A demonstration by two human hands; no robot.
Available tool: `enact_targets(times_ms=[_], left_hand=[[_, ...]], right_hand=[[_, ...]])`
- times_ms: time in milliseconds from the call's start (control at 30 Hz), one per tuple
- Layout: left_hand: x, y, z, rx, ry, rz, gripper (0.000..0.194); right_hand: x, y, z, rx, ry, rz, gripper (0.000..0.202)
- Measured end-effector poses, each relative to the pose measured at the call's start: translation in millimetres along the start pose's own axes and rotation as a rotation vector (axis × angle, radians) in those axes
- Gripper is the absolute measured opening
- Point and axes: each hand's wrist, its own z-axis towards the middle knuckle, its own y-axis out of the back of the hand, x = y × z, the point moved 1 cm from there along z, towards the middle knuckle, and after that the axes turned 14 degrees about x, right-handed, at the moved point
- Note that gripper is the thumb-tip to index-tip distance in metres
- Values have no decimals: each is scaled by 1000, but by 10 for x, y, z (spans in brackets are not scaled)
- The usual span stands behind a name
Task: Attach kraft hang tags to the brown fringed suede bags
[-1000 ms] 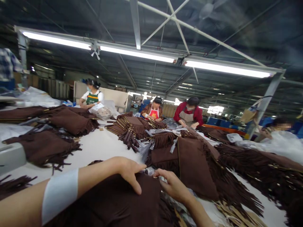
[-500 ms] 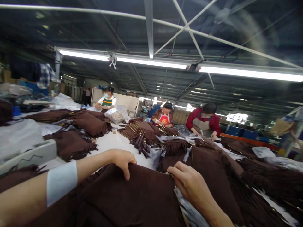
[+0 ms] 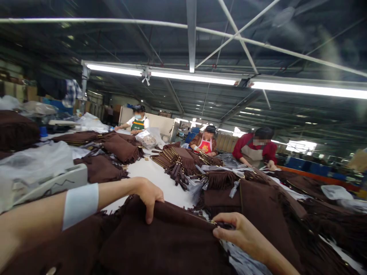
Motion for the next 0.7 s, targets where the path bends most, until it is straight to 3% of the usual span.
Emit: enact_targets(times_ms=[100, 167, 300, 400, 500, 700], left_hand=[[-42, -18, -68, -45, -41, -44, 25], [-215, 47, -195, -86, -53, -11, 23], [-670, 273, -526, -215, -58, 213, 23], [-874, 375, -605, -316, 43, 440, 22], [-956, 320, -426, -324, 79, 554, 21], [-1140, -38, 384, -253, -380, 381, 30]], right_hand=[[88, 29, -85, 31, -9, 144, 32], [236, 135, -182, 35, -42, 195, 33], [561, 444, -354, -95, -15, 194, 34], [694, 565, -389, -68, 38, 157, 30], [724, 530, -325, -22, 36, -1, 25], [717, 425, -67, 7, 46, -266, 21]])
